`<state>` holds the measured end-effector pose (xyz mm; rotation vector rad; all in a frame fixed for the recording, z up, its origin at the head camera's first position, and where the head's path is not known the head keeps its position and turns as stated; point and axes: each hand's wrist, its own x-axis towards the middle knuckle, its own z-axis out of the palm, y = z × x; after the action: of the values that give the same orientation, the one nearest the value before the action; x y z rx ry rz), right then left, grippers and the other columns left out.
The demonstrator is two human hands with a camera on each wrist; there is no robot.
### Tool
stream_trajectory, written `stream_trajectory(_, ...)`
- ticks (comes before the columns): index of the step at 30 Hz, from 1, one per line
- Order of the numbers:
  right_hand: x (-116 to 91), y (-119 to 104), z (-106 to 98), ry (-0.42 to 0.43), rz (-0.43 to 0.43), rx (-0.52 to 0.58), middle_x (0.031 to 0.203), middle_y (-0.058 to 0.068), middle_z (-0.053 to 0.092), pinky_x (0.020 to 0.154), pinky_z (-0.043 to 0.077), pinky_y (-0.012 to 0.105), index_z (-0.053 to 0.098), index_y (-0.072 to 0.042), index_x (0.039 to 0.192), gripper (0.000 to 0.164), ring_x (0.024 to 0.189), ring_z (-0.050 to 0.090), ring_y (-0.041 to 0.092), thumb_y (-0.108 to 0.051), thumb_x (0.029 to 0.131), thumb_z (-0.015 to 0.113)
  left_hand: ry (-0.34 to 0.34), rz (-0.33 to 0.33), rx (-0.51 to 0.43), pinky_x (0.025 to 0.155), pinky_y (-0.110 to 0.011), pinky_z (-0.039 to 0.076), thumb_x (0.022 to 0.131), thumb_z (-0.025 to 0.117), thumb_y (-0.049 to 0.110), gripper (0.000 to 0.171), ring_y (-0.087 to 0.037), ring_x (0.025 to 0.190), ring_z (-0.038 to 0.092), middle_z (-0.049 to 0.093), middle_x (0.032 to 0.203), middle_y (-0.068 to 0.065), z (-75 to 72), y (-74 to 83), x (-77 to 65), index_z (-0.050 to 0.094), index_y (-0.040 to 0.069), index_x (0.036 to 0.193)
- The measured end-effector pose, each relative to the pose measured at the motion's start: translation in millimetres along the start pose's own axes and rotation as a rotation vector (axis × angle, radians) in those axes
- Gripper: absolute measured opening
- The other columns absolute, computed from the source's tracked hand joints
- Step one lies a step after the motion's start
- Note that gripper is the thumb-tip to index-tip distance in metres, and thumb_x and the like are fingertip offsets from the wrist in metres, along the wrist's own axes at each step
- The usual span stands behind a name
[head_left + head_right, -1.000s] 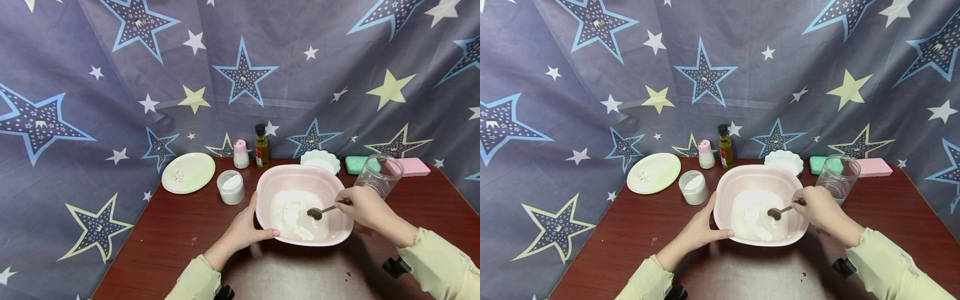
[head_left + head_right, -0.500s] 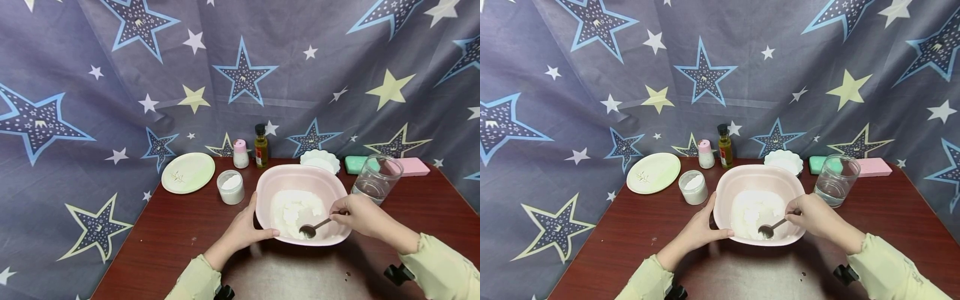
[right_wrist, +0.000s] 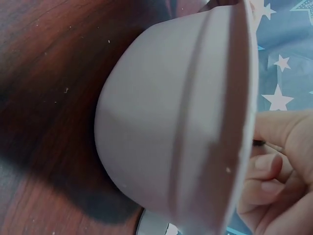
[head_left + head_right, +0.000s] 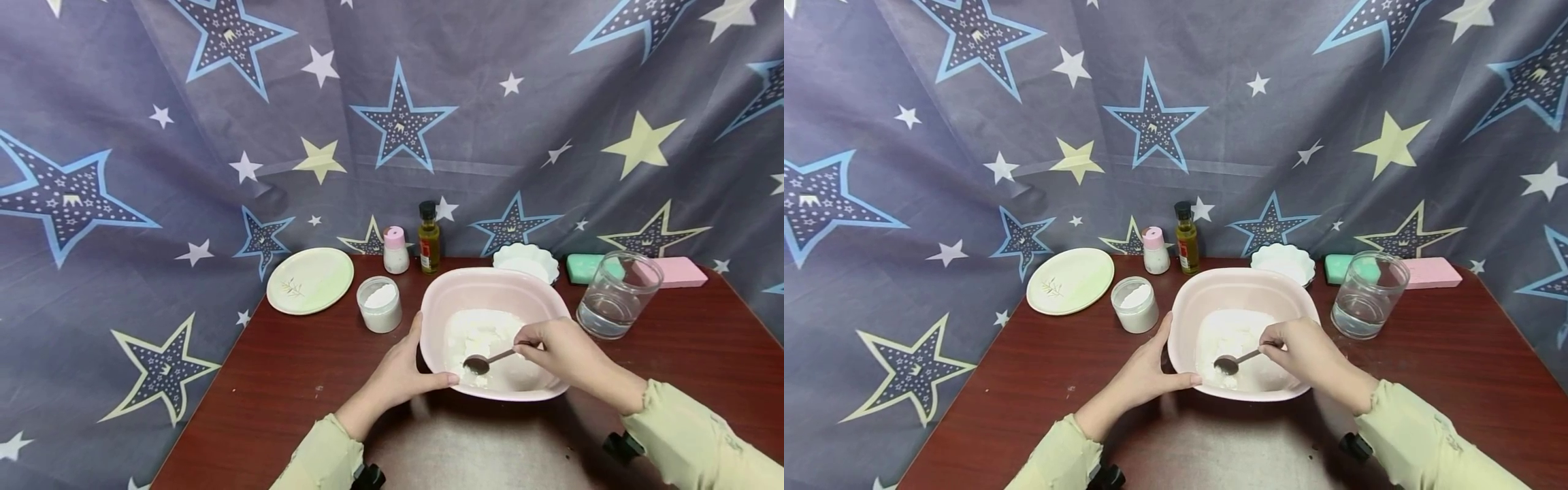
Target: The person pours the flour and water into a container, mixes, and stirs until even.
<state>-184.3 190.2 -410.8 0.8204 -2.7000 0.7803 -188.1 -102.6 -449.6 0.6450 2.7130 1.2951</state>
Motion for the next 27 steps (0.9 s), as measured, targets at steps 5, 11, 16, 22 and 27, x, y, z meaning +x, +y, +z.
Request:
stream_trajectory(5, 6.5, -1.4, 4.8, 0.009, 0.001, -0.019, 0.061, -0.022, 0.050, 0.051, 0.036, 0.021, 0.069, -0.022, 0.072, 0.021, 0.056, 0.039, -0.003, -0.004, 0.081, 0.075, -0.003, -0.004, -0.001, 0.108, -0.044, 0.035, 0.069, 0.083, 0.053, 0.120, -0.024, 0.133, 0.042, 0.032, 0.155, -0.010, 0.6, -0.5, 0.9, 0.012, 0.011, 0.158)
stream_trajectory(11, 15.2, -0.8, 8.6, 0.016, 0.042, -0.033, 0.060, -0.021, 0.053, 0.053, 0.037, 0.023, 0.069, -0.020, 0.072, 0.019, 0.057, 0.042, -0.001, -0.004, 0.081, 0.075, -0.003, 0.001, -0.001, 0.108, -0.044, 0.035, 0.069, 0.083, 0.052, 0.120, -0.024, 0.133, 0.042, 0.031, 0.156, -0.011, 0.5, -0.7, 1.3, 0.012, 0.011, 0.157)
stream_trajectory(16, 21.5, 4.4, 10.3, 0.038, 0.079, -0.036, 0.061, -0.018, 0.056, 0.056, 0.040, 0.026, 0.070, -0.017, 0.072, 0.015, 0.059, 0.045, 0.001, -0.005, 0.082, 0.074, -0.003, -0.001, -0.001, 0.107, -0.044, 0.035, 0.069, 0.083, 0.052, 0.120, -0.024, 0.133, 0.043, 0.032, 0.155, -0.011, 0.3, 0.2, 1.0, 0.013, 0.011, 0.157)
stream_trajectory(22, 25.4, 10.9, 8.1, 0.051, 0.120, -0.075, 0.064, -0.013, 0.058, 0.059, 0.043, 0.030, 0.071, -0.014, 0.074, 0.012, 0.061, 0.049, 0.004, -0.006, 0.083, 0.072, -0.003, -0.006, -0.006, 0.107, -0.045, 0.035, 0.070, 0.083, 0.053, 0.120, -0.025, 0.134, 0.042, 0.031, 0.156, -0.010, 0.4, 0.0, 0.3, 0.013, 0.011, 0.158)
stream_trajectory(27, 23.6, 15.5, 1.7, 0.054, 0.155, -0.103, 0.062, -0.011, 0.057, 0.058, 0.042, 0.032, 0.072, -0.012, 0.075, 0.010, 0.059, 0.049, 0.007, -0.005, 0.081, 0.072, -0.001, 0.007, -0.009, 0.107, -0.045, 0.036, 0.070, 0.083, 0.052, 0.119, -0.024, 0.133, 0.043, 0.033, 0.155, -0.010, 0.5, -0.3, 0.4, 0.013, 0.011, 0.157)
